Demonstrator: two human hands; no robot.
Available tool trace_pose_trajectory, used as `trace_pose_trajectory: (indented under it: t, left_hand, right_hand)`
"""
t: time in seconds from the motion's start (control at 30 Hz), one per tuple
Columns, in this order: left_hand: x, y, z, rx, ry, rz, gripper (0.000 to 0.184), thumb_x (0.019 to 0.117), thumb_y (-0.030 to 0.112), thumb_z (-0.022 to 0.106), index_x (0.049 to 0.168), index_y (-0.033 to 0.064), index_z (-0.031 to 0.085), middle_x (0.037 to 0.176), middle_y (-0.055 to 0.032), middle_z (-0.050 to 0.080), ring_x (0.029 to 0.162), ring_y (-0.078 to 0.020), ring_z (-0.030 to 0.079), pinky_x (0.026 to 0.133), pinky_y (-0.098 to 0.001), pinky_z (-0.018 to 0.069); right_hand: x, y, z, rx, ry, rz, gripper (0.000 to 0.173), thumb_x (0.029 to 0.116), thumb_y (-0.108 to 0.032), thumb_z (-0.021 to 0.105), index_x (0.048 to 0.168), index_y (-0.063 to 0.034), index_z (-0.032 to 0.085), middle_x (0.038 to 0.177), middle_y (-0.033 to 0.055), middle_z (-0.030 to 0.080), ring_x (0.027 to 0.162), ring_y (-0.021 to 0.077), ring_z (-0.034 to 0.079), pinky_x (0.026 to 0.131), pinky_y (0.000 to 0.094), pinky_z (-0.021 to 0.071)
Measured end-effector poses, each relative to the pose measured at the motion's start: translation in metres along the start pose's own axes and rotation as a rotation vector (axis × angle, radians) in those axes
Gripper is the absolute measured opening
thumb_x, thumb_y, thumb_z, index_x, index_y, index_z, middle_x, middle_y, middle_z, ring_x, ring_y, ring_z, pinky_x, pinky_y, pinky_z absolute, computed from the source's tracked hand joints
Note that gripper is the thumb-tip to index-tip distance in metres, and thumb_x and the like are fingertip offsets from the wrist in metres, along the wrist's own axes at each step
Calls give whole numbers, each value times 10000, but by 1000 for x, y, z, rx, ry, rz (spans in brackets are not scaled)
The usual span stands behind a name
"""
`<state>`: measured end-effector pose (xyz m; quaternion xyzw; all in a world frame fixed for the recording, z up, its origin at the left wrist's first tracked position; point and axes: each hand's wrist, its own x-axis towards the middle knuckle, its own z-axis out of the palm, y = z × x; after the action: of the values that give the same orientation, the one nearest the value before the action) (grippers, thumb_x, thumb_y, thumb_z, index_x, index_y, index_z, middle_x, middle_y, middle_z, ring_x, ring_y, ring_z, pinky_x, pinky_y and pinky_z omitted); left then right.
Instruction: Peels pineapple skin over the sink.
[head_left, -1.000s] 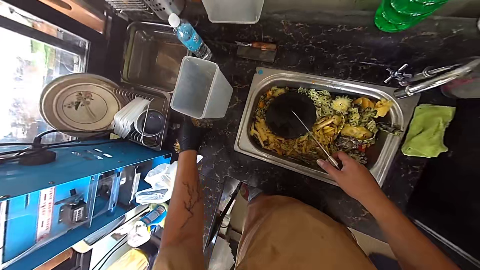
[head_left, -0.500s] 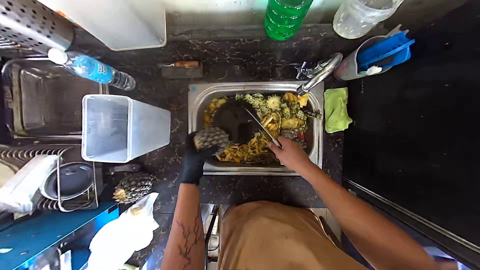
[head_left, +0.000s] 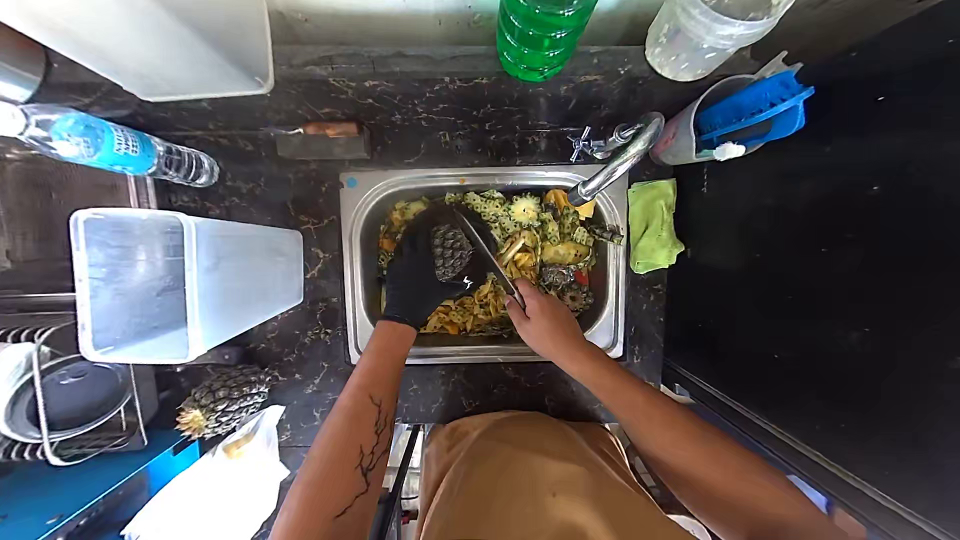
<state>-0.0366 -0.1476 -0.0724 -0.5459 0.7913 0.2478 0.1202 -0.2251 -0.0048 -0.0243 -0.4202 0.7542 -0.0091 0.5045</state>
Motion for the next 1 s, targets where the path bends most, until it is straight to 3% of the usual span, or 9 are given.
trace_pose_trajectory:
  t: [0.1,0.17,0.27,0.33,0.43,0.6,0.77,0.9,1.0]
  left_hand:
    - [8,13,-3,50,-35,-63,1197,596,538,928,1573,155,352,1550,-190,429,1310,-413,536,962,-594,529]
    - [11,17,-8,16,-46,-75,1218,533,517,960,1547,164,386,1538,-182,438,1314,-393,535,967,-590,534]
    - [14,23,-15,-36,-84,-95,1339,463,460,1001,1582,227,303,1571,-118,419,1336,-360,527,958,-605,537]
    - [19,24,-12,-42,-85,-105,1251,507,376,992,1561,187,347,1545,-113,458,1339,-338,535,992,-594,526]
    - [21,24,-8,-7,-109,-97,1159,571,380,965,1537,108,386,1531,-146,468,1375,-315,504,1079,-547,475]
    - [25,22,-8,14,-144,-86,1159,571,318,974,1526,48,376,1551,-187,422,1401,-348,464,1107,-533,451]
    - [30,18,-6,-53,-110,-58,1214,518,277,983,1548,139,356,1533,-123,462,1400,-304,470,1109,-521,456]
    - [33,20,-10,-73,-130,-68,1205,509,214,988,1537,142,363,1516,-137,472,1373,-335,492,1085,-548,470]
    - [35,13,-6,-106,-120,-27,1256,462,224,1002,1539,183,357,1508,-105,483,1357,-310,507,1081,-543,480]
  right_hand:
    - [1,-9,2,-45,22,1,483,1086,-516,348,1306,-158,586,916,101,698,902,295,703,795,521,554]
    - [1,-15,1,-112,22,-12,463,1102,-483,308,1278,-149,576,920,104,705,927,298,714,804,517,561]
    - [3,-21,1,-199,5,-25,429,1112,-429,290,1295,-146,557,948,109,719,966,311,722,814,515,566]
    - [5,-26,-1,-218,16,-28,421,1112,-417,302,1317,-145,550,938,110,721,961,312,727,806,509,570]
    - [7,-31,0,-227,7,-25,394,1113,-419,312,1282,-153,548,901,95,710,932,300,726,782,496,573]
    - [15,-30,3,-266,-7,-36,390,1116,-417,292,1269,-157,540,870,88,701,906,299,729,754,486,577]
    - [15,-33,8,-345,21,-12,409,1116,-411,280,1310,-160,539,856,82,707,890,299,735,730,474,579]
    - [30,-39,13,-323,5,17,367,1120,-395,300,1296,-157,516,872,95,702,878,312,735,717,491,584]
    - [50,-48,15,-266,31,-8,336,1117,-396,333,1299,-165,497,818,100,687,775,331,727,627,514,583]
